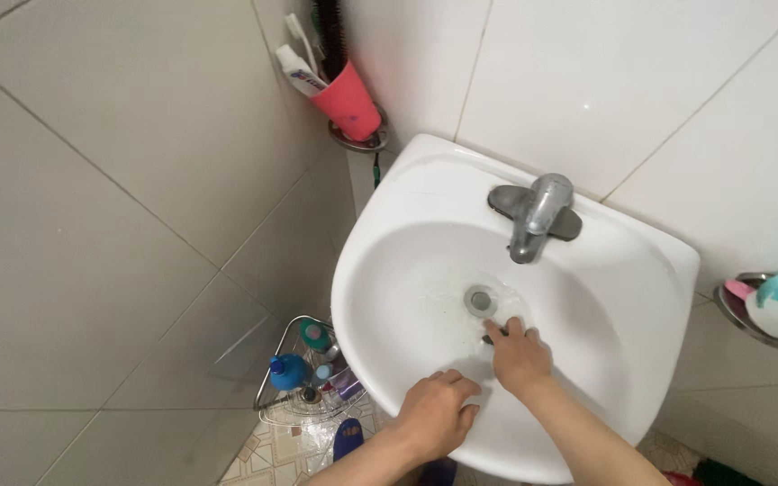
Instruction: The person cleans a bathroom sink by rinsing a mug, moving toiletries, and scrubbing the basin and faucet with a sponge.
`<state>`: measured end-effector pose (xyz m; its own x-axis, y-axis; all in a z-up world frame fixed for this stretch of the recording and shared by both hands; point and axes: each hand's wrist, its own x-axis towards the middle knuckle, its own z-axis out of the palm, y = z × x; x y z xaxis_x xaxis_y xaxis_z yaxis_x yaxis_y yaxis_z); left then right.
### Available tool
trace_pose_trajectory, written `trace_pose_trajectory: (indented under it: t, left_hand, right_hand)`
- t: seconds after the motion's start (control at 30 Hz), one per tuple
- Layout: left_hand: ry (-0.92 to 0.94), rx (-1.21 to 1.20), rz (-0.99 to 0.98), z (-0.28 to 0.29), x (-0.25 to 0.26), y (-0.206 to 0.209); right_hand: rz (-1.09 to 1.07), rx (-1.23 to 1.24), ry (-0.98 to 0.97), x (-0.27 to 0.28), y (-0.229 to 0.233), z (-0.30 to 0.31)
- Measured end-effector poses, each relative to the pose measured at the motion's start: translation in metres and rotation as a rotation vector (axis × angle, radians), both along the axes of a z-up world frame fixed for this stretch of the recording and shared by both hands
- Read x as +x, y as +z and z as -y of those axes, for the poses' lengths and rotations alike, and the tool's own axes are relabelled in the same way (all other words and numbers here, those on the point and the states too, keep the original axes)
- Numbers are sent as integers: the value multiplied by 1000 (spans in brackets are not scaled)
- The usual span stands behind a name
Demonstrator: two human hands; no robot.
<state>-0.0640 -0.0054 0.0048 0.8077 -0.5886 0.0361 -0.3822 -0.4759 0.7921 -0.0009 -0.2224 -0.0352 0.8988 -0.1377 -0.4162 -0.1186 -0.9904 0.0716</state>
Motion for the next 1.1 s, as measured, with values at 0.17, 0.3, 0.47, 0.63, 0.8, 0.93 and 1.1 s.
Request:
trace_pose_trajectory:
  t: [0.17,0.3,0.47,0.63,0.8,0.93,1.1]
  left_hand:
    - [54,30,-46,-11,-1,-5]
    - [56,2,-64,-10,0,-5]
    - [68,-22,-52,-21,3,-2]
    - [59,-32,-129,-34,18,3]
    - [119,-61,-96,-34,24,6]
    - [131,-146,-24,-44,28,5]
    - [171,-185,-88,-53,26,1]
  right_hand:
    - [-88,-39,-35,45,-23,2]
    - [-196,-102,-8,77,-26,3]
    - [-128,-54,29,57,-11,0]
    - [-44,205,-52,74,-15,-4]
    - [565,509,-24,121,-58,-53]
    - [438,594,349,66,-89,-100]
    - [129,532,420,-14,-70,-15]
